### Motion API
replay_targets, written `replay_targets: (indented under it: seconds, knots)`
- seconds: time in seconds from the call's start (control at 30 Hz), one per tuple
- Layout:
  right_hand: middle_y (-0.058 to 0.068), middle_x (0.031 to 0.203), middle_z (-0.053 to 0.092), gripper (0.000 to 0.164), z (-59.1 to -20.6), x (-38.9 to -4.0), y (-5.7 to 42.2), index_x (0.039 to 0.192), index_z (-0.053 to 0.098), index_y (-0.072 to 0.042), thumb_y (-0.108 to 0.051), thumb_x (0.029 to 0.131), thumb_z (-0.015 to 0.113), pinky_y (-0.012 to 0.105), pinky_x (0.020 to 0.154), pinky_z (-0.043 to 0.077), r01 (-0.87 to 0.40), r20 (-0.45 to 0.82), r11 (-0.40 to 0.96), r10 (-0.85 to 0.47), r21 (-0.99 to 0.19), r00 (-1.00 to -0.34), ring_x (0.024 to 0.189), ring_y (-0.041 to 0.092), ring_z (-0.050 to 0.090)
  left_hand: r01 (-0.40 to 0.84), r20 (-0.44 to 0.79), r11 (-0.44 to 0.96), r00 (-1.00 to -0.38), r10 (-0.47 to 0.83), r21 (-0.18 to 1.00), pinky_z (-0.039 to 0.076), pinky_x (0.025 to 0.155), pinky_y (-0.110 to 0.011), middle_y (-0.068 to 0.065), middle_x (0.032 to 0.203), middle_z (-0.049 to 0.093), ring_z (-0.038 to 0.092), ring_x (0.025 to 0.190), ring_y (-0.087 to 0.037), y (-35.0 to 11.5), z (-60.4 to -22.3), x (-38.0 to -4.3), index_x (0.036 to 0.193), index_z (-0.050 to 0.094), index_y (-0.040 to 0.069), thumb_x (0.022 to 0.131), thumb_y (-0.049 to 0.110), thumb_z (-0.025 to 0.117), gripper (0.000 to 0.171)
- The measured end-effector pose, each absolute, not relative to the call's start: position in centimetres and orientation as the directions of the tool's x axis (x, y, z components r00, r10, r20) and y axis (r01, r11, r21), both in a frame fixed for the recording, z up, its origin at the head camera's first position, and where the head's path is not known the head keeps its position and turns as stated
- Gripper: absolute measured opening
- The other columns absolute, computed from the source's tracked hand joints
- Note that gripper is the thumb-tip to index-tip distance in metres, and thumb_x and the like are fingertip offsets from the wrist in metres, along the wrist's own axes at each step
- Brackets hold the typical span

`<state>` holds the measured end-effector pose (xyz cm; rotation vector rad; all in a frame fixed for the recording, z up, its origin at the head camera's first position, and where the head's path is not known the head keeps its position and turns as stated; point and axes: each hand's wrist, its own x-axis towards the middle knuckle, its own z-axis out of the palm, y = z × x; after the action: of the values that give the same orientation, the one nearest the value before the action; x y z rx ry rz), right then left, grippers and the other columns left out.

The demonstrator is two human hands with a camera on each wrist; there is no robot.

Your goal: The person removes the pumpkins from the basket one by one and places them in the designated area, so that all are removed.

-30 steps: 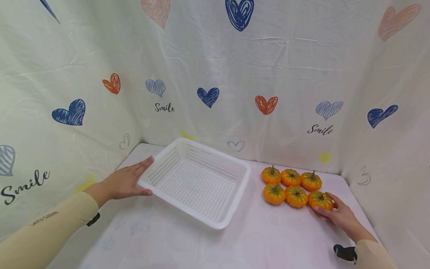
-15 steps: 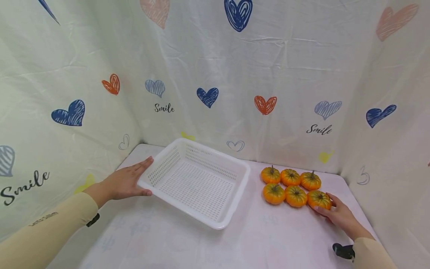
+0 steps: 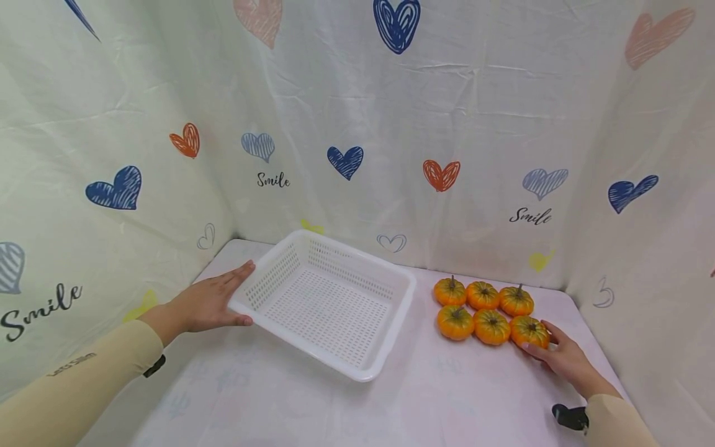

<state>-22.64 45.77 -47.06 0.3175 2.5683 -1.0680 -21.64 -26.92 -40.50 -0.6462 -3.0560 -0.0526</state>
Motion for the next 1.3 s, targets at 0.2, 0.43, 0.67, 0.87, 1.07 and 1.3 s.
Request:
replay_targets:
  seconds: [0.2,0.43,0.67,0.87,1.07,1.3]
  knots:
    - [0.048,0.14,0.011,0.12,-46.99,-22.59,45.6,0.153,-0.005,0.007,-0.063,0.086,0.067,0.066,0.098,0.041,0.329,-0.396,0.703,0.073,-0.631,-0.916,0.117,0.058,0.037,0.406,0.028,0.913,-0.914,0.405,0.029,0.034,0.111,-0.053,-0.011,0.165,0.018,0.031,0.144,-0.036,-26.97,-40.66,-21.7,0.158,0.018,0.002,0.08,0.083,0.052,0.118]
    - [0.048,0.141,0.009,0.117,-46.96,-22.66,45.59,0.152,-0.007,0.007,-0.062,0.089,0.064,0.068,0.099,0.038,0.324,-0.405,0.707,0.059,-0.628,-0.913,0.118,0.059,0.035,0.405,0.023,0.914,-0.914,0.404,0.026,0.033,0.111,-0.053,-0.011,0.165,0.017,0.03,0.145,-0.036,-27.06,-40.76,-21.75,0.158,0.017,0.001,0.08,0.083,0.051,0.118]
    - [0.048,0.14,0.01,0.117,-47.02,-22.69,45.6,0.153,-0.007,0.005,-0.061,0.089,0.064,0.067,0.098,0.039,0.325,-0.406,0.706,0.058,-0.629,-0.912,0.117,0.059,0.036,0.401,0.025,0.915,-0.916,0.4,0.036,0.034,0.111,-0.054,-0.011,0.165,0.018,0.03,0.145,-0.036,-26.99,-40.69,-21.76,0.158,0.017,0.002,0.079,0.083,0.052,0.119]
    - [0.047,0.139,0.011,0.117,-46.95,-22.68,45.54,0.153,-0.008,0.005,-0.062,0.089,0.064,0.066,0.098,0.04,0.324,-0.406,0.704,0.056,-0.631,-0.912,0.116,0.058,0.038,0.398,0.024,0.916,-0.917,0.398,0.049,0.033,0.111,-0.054,-0.011,0.165,0.018,0.03,0.144,-0.037,-26.97,-40.71,-21.8,0.158,0.017,0.002,0.079,0.082,0.054,0.119]
    - [0.047,0.14,0.009,0.118,-46.85,-22.66,45.44,0.153,-0.009,0.004,-0.063,0.088,0.065,0.067,0.098,0.04,0.329,-0.41,0.699,0.056,-0.635,-0.91,0.117,0.058,0.038,0.404,0.023,0.913,-0.915,0.404,0.051,0.033,0.111,-0.054,-0.012,0.164,0.019,0.031,0.144,-0.037,-27.0,-40.64,-21.81,0.158,0.017,0.001,0.079,0.083,0.052,0.119]
    - [0.047,0.14,0.008,0.119,-46.82,-22.67,45.41,0.153,-0.01,0.003,-0.063,0.088,0.065,0.067,0.099,0.039,0.334,-0.417,0.692,0.051,-0.64,-0.907,0.118,0.059,0.037,0.405,0.021,0.913,-0.914,0.404,0.052,0.033,0.112,-0.053,-0.012,0.164,0.019,0.031,0.144,-0.037,-27.04,-40.55,-21.74,0.158,0.017,0.001,0.079,0.083,0.053,0.119]
